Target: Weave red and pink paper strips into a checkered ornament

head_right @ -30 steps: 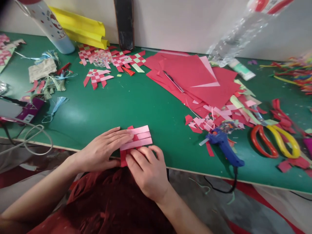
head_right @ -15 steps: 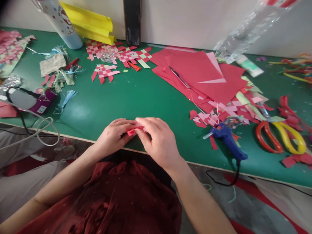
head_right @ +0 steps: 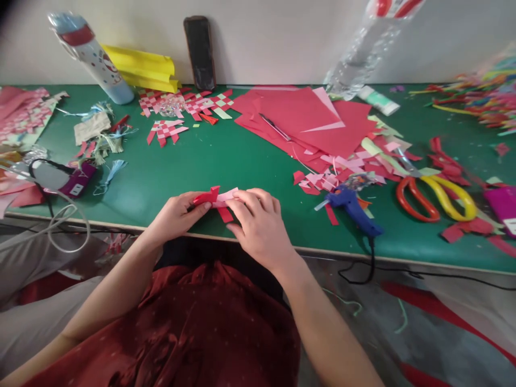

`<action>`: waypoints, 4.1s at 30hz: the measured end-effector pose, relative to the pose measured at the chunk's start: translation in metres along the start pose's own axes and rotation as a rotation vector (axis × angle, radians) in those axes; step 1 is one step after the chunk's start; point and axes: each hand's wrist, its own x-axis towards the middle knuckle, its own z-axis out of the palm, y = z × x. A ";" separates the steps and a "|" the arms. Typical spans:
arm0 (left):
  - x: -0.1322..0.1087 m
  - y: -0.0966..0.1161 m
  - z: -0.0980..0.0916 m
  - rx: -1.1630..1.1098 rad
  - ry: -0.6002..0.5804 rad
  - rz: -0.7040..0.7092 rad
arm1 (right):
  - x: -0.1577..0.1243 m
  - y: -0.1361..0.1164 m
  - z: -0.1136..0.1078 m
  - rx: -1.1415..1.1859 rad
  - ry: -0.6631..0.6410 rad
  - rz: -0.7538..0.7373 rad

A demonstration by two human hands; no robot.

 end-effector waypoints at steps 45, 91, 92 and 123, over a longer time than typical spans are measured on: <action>0.011 -0.007 0.001 -0.182 0.027 -0.145 | 0.052 0.020 0.015 0.297 0.037 0.085; -0.012 -0.013 -0.003 0.420 -0.256 0.494 | 0.003 0.022 0.001 0.015 -0.151 0.080; -0.012 -0.013 -0.003 0.417 -0.257 0.498 | 0.004 0.023 0.001 0.011 -0.157 0.078; -0.008 -0.033 -0.026 0.299 -0.208 0.356 | -0.003 -0.042 0.016 0.036 -0.061 -0.013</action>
